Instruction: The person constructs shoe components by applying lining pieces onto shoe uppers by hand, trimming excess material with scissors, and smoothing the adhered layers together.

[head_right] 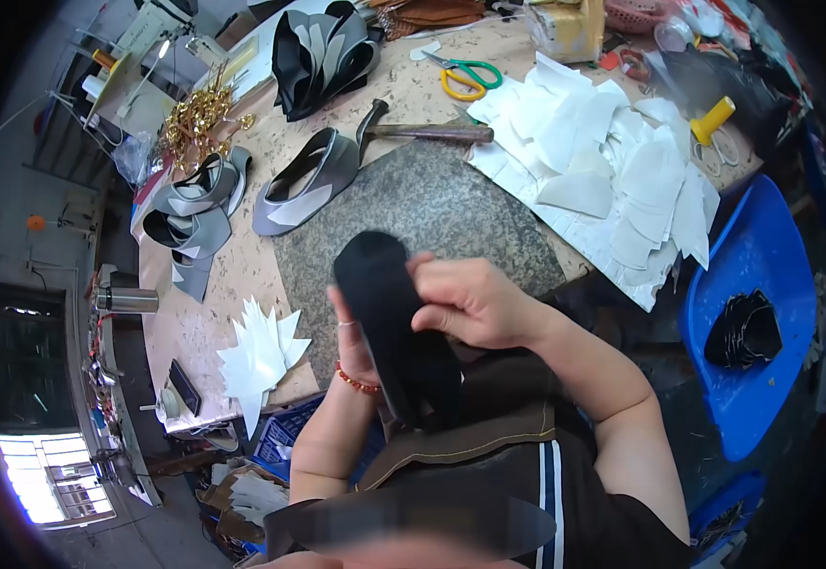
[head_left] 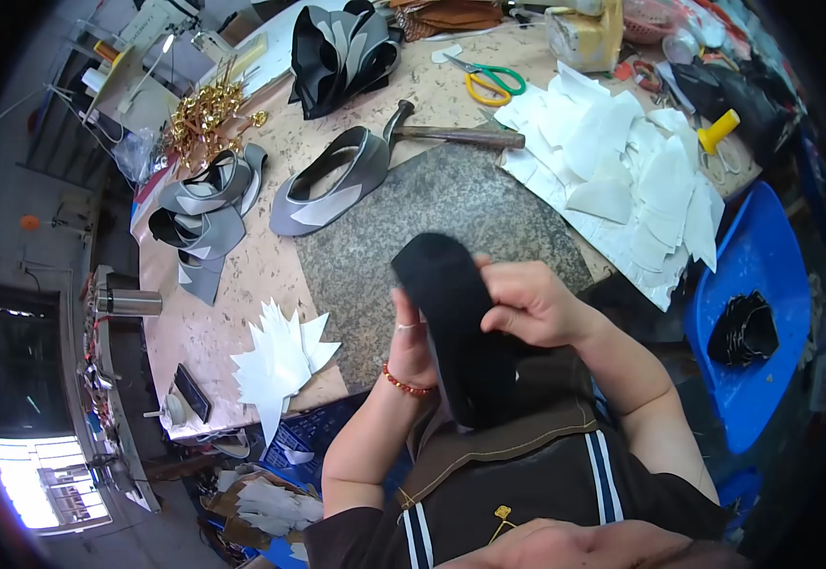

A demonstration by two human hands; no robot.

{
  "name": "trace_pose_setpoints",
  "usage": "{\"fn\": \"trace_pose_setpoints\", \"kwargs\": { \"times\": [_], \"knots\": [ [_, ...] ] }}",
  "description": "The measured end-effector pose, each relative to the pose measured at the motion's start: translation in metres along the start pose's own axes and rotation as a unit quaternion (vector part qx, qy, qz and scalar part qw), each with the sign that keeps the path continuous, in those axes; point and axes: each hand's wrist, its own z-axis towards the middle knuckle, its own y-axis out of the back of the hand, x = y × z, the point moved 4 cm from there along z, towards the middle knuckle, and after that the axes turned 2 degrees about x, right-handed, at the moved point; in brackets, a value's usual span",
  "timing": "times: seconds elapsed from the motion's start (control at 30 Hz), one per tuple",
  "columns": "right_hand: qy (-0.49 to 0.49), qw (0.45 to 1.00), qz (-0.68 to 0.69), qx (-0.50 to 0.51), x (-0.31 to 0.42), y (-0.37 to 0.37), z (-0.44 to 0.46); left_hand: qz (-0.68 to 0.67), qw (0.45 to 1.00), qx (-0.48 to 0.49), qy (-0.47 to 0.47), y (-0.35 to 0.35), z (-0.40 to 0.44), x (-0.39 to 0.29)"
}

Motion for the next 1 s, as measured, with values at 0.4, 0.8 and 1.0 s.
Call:
{"fn": "trace_pose_setpoints", "kwargs": {
  "times": [0.4, 0.8, 1.0],
  "knots": [
    [0.060, 0.958, -0.142, -0.240, 0.011, -0.020, -0.014, 0.781, 0.551, -0.043, -0.292, -0.038, 0.055, -0.112],
    [-0.056, 0.770, -0.606, 0.190, -0.061, -0.017, -0.005, 0.938, 0.344, -0.015, -0.039, 0.044, 0.072, -0.056],
    [-0.063, 0.772, -0.591, 0.224, -0.060, -0.031, 0.003, 0.886, 0.462, -0.022, 0.036, 0.055, 0.081, -0.063]
  ]
}}
